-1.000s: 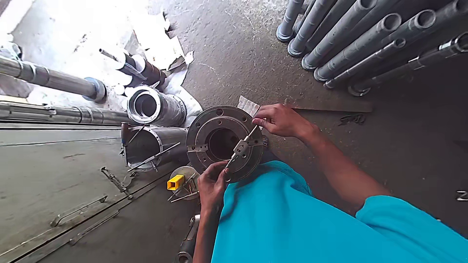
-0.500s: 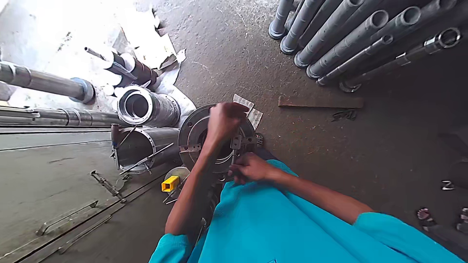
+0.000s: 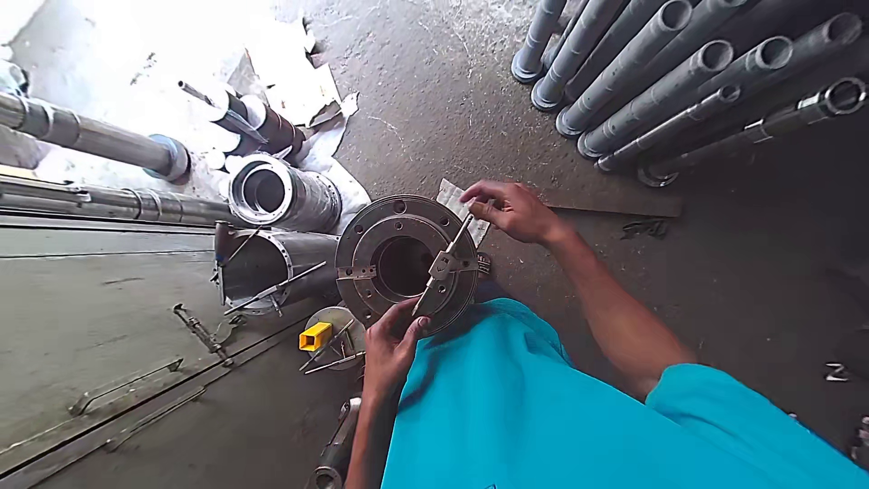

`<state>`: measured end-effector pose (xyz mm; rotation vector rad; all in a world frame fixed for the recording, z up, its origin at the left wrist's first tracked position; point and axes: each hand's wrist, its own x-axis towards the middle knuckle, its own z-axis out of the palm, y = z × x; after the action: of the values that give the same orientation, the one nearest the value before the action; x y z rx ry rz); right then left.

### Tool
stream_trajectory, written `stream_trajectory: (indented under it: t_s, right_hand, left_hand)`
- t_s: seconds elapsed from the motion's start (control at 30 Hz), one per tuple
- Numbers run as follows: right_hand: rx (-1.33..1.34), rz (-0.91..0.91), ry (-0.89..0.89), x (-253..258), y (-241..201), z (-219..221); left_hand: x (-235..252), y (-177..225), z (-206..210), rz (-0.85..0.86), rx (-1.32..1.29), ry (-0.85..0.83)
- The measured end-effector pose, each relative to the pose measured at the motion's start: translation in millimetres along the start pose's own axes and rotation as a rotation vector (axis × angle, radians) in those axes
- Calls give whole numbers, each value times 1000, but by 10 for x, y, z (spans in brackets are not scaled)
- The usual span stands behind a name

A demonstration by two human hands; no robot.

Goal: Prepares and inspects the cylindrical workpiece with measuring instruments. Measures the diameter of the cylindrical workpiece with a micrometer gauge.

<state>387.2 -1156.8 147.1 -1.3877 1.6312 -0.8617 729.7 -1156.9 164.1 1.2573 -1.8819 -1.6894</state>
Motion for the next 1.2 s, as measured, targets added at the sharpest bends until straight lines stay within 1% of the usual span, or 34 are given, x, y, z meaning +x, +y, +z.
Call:
stream_trajectory:
  t_s: [0.03,0.07,0.1,0.13,0.17,0.23,0.37,0.43,0.5,0.57,0.63,0.7,0.77,0.83,0.9,0.93,1.0,1.07,1.13,1.2]
  right_hand:
    - [-5,-10,-129,85,-14,-33]
    - [-17,-23,-217,140,-44,-41]
    - [-58,-33,-272,156,-72,-39]
    - [-103,-50,-289,147,-74,-39]
    - [-144,-75,-268,103,-44,-22]
    - [-194,-106,-162,-79,33,51]
    - [-255,-41,51,-703,-18,392]
    - [-262,-19,75,-966,-66,546]
    - [-239,-21,44,-1035,-37,519]
    - [-188,-43,3,-920,38,388]
    - [-136,-62,-10,-632,108,245]
    - [-151,-59,-13,-272,55,162]
    - [-160,-97,-69,109,-70,183]
    - [-167,-169,-151,423,-150,287]
    - [-190,-191,-211,557,-210,338]
    - [-187,-185,-218,548,-216,313]
    - [-161,-141,-209,395,-177,153]
    - [-118,-84,-206,120,-86,-9]
    - [-70,-58,-172,-212,44,-4]
    - [0,-55,-95,-505,91,128]
  left_hand:
    - [-41,-19,72,4,-36,76]
    - [-48,-49,125,25,-42,147]
    - [-41,-74,152,47,-31,201]
    - [-12,-95,150,65,-13,230]
    - [16,-110,132,77,5,247]
    - [97,-140,70,102,22,265]
    - [513,-167,-134,197,-8,266]
    - [705,-123,-173,216,8,231]
    - [746,-92,-191,210,-2,205]
    - [627,-144,-194,197,42,216]
    - [421,-173,-148,162,141,248]
    - [161,-173,-16,122,221,247]
    - [-48,-123,228,91,226,226]
    - [-126,-79,479,85,174,196]
    - [-138,-47,595,85,162,186]
    - [-135,-37,583,78,156,195]
    - [-102,-49,475,44,80,242]
    - [23,-100,267,46,-91,278]
    - [248,-237,21,104,-207,250]
    - [478,-284,-161,129,-259,184]
